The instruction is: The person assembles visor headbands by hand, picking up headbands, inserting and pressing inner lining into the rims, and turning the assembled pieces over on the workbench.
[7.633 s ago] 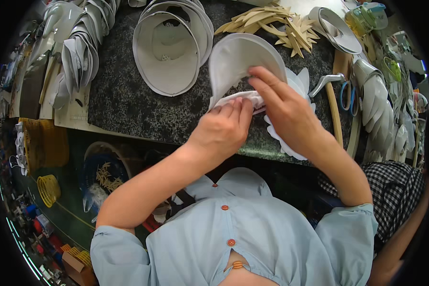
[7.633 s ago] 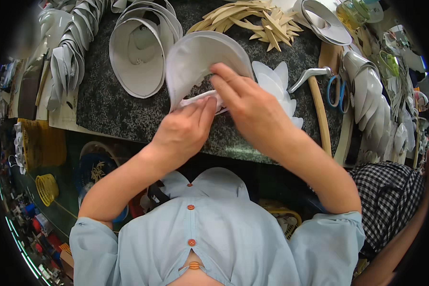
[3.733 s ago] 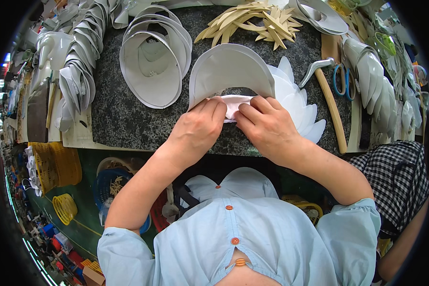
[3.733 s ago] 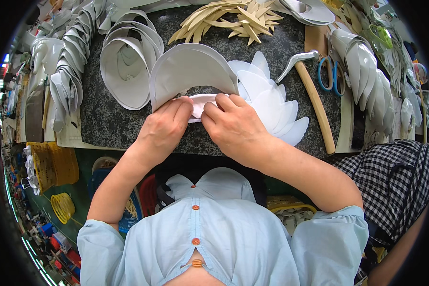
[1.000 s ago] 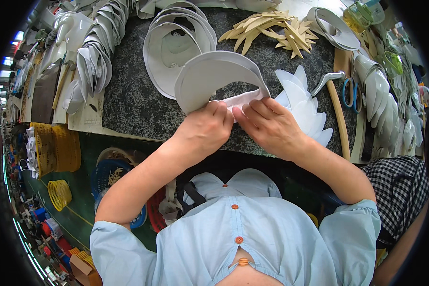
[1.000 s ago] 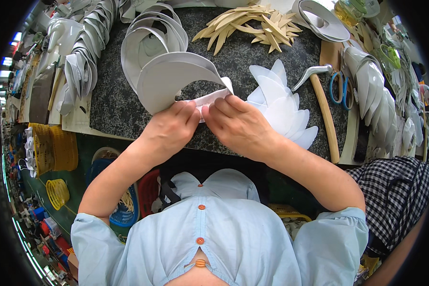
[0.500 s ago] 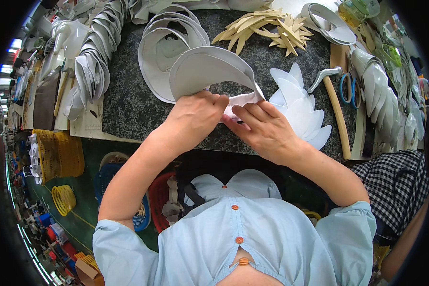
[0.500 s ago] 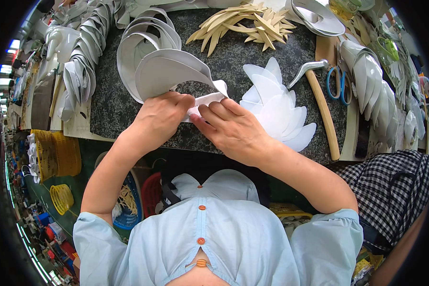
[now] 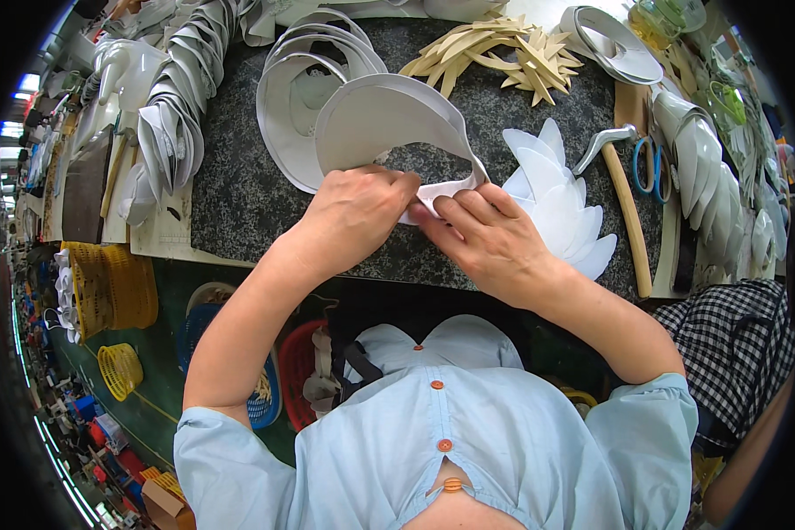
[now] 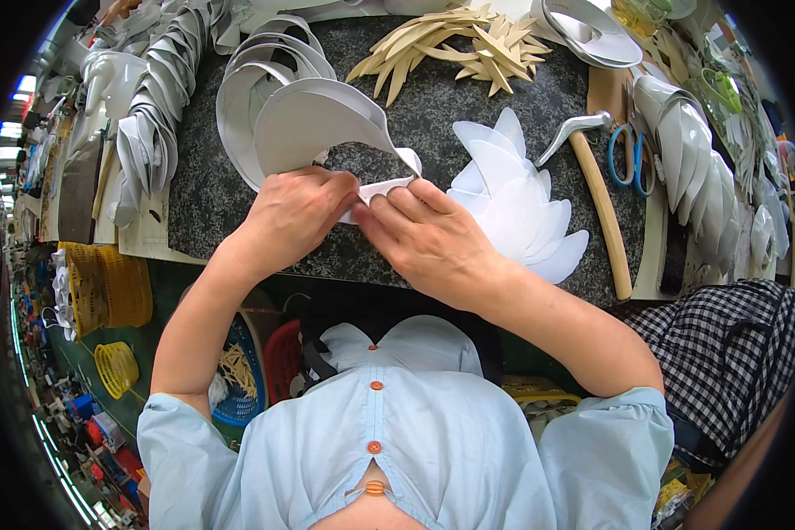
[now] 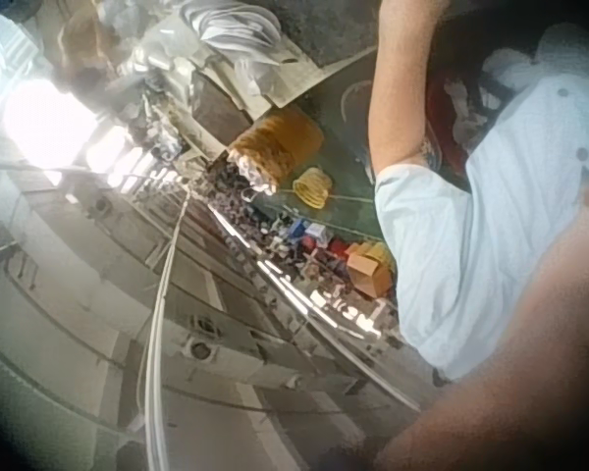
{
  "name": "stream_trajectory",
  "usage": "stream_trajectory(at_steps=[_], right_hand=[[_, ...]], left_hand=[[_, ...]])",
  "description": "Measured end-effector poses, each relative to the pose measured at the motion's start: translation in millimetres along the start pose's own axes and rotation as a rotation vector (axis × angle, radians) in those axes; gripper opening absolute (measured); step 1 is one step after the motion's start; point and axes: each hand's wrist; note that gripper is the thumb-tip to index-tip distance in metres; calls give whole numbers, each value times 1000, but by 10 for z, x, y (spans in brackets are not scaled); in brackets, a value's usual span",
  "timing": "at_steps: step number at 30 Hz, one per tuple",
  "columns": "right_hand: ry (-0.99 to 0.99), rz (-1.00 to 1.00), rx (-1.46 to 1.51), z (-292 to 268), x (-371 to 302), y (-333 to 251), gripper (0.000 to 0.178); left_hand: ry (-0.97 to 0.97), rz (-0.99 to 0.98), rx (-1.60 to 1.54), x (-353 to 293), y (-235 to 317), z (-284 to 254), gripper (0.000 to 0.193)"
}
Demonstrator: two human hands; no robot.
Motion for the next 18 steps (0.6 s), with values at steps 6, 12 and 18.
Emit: stream_trajectory(at_steps=[6, 12, 18], right_hand=[[-76, 5, 8, -44, 40, -85, 33], [-38, 89, -46, 11, 91, -71, 27], [116, 105, 122, 58, 141, 194, 19]], left_hand=[[153, -176, -11, -9, 33, 121, 7], [176, -139, -15, -7, 23, 114, 6], [554, 176, -20, -35, 309, -53, 11]])
Point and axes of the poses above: each hand's wrist, its own x-axis towards the middle knuckle, its own z-axis out of the palm, y = z × x, and after that the axes turned 3 degrees about -y, right-handed
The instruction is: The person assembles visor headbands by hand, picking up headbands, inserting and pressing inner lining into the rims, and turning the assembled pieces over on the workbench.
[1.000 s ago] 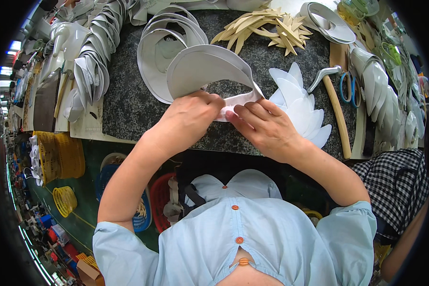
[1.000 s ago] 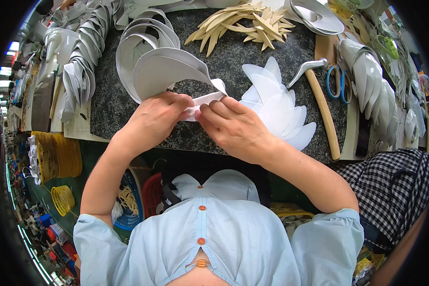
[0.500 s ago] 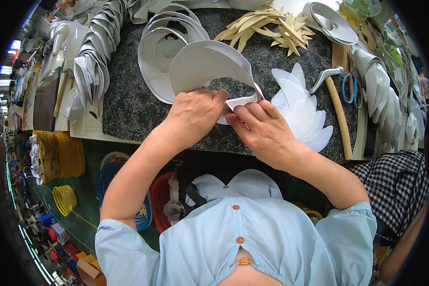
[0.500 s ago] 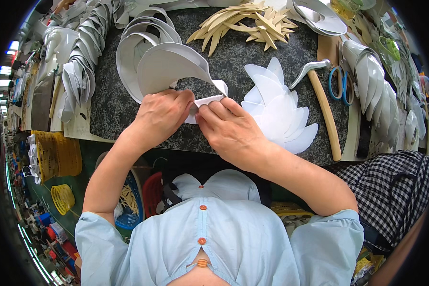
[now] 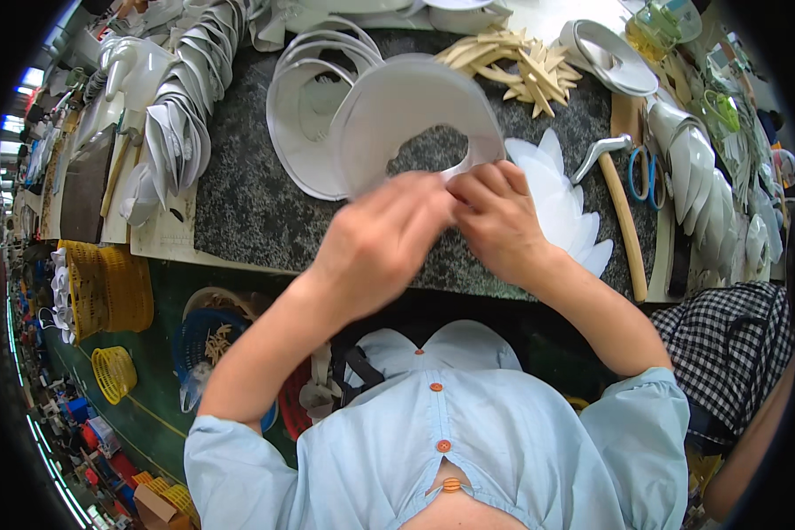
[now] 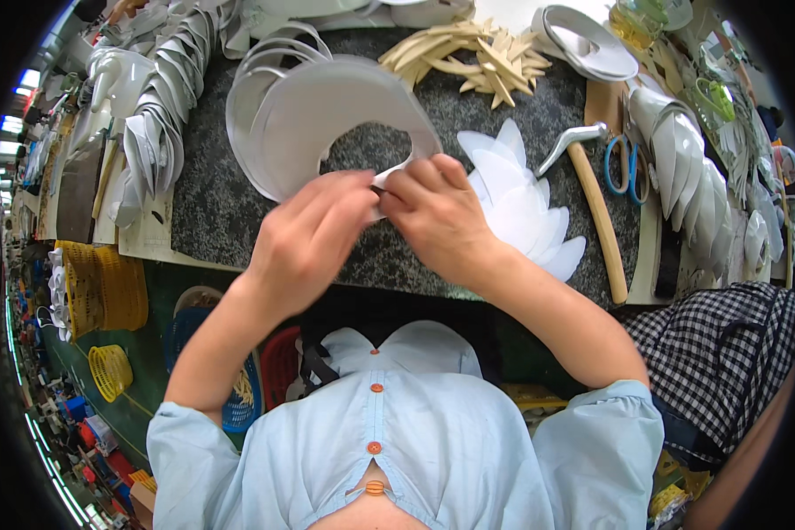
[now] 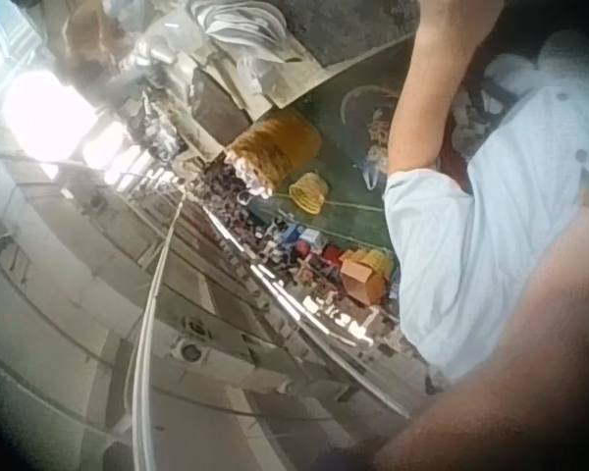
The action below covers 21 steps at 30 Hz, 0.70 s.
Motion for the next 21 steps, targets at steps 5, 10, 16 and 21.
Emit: stream_trajectory(at_steps=[5, 10, 16, 21], right_hand=[[226, 452, 1479, -227, 47, 141, 23], [132, 396, 2094, -151, -21, 119, 31], [195, 525, 2148, -104, -98, 121, 37], [218, 541, 2156, -97, -193, 58, 39]], left_hand=[[356, -74, -90, -56, 138, -391, 43], [56, -289, -145, 32, 119, -230, 35], [13, -150, -6, 88, 154, -185, 19], [40, -43, 218, 63, 223, -137, 22]])
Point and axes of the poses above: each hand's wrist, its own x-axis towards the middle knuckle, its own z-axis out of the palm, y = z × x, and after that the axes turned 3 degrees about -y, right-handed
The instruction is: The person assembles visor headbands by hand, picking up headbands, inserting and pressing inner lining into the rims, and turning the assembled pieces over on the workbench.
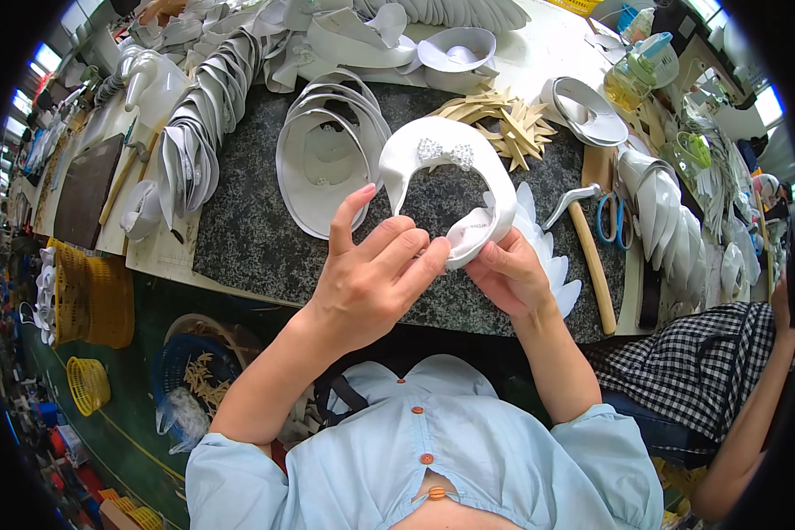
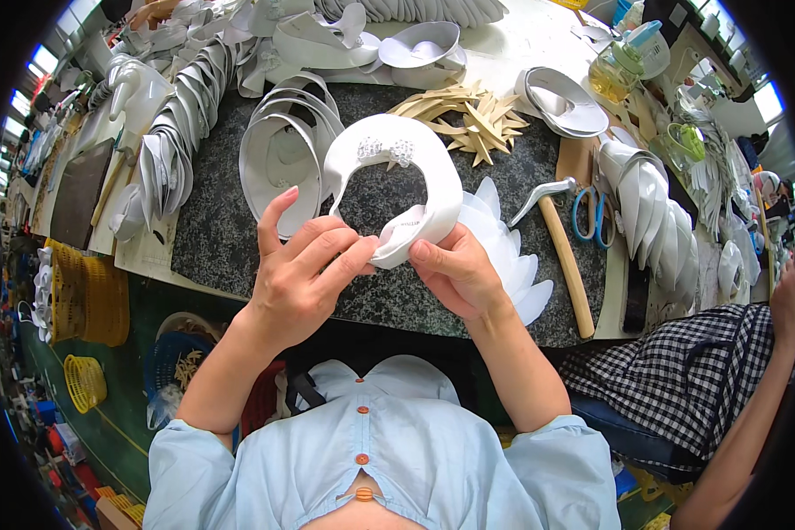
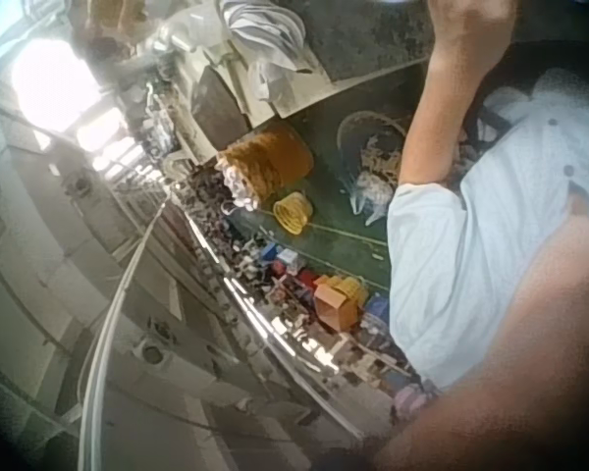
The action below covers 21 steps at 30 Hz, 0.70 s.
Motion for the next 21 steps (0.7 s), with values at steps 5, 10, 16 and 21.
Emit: stream_trajectory(at_steps=[5, 10, 16, 21], right_hand=[[1, -62, 73, 29, -180, 86, 39], [15, -175, 106, 189, -263, 81, 37], [-6, -115, 35, -87, -327, 87, 44], [-8, -146, -197, -130, -362, 32, 40]], left_hand=[[-5, 19, 3, -31, 25, -24, 18], [53, 83, -14, -30, 29, -41, 14], [-47, -32, -263, -16, 118, -104, 18], [-52, 9, -223, -88, 21, -23, 31]])
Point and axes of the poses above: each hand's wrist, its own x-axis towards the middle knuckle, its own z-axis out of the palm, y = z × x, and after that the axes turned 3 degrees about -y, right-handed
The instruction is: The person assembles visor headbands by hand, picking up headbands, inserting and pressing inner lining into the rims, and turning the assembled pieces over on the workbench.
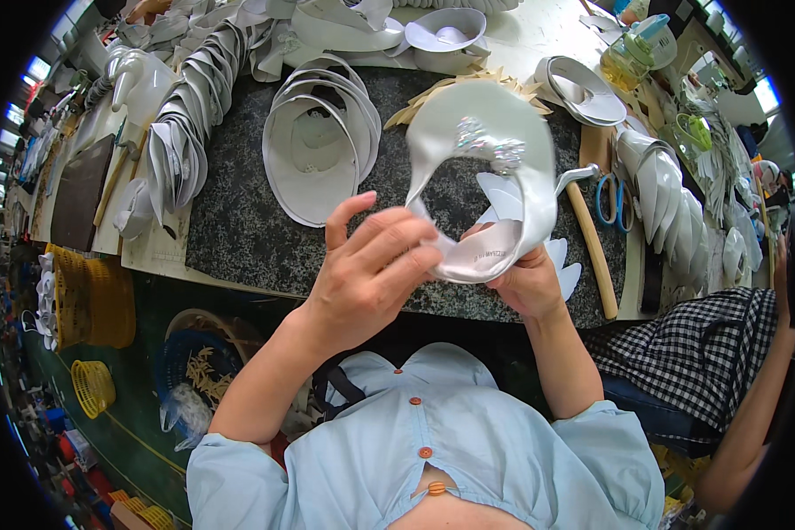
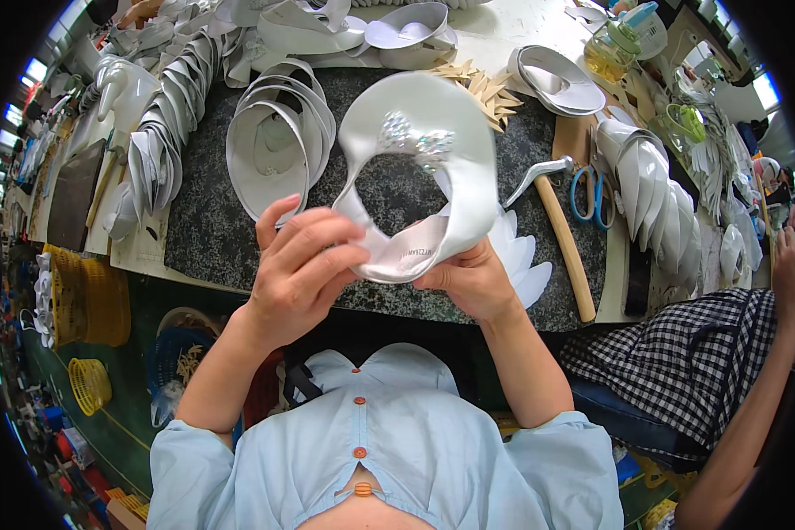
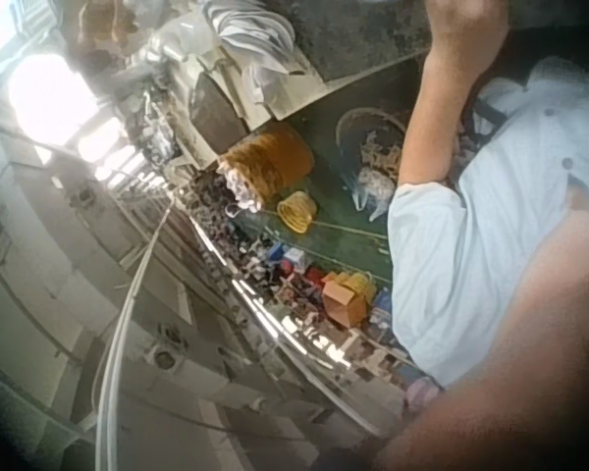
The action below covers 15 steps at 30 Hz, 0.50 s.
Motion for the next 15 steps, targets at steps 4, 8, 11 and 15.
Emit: stream_trajectory(at_steps=[4, 8, 11, 15], right_hand=[[45, -118, -261, 86, 27, -16, 40], [108, -85, -557, 233, 112, 1, 28], [-212, -418, -1391, 115, 156, -7, 34], [-327, -85, -1201, 120, 157, -305, 35]], left_hand=[[65, -340, -241, 6, 18, 67, 55], [-47, -763, -1544, -100, 111, 283, 57], [-39, -765, -1531, -101, 22, 270, 57], [-25, -744, -1247, -115, -96, 223, 45]])
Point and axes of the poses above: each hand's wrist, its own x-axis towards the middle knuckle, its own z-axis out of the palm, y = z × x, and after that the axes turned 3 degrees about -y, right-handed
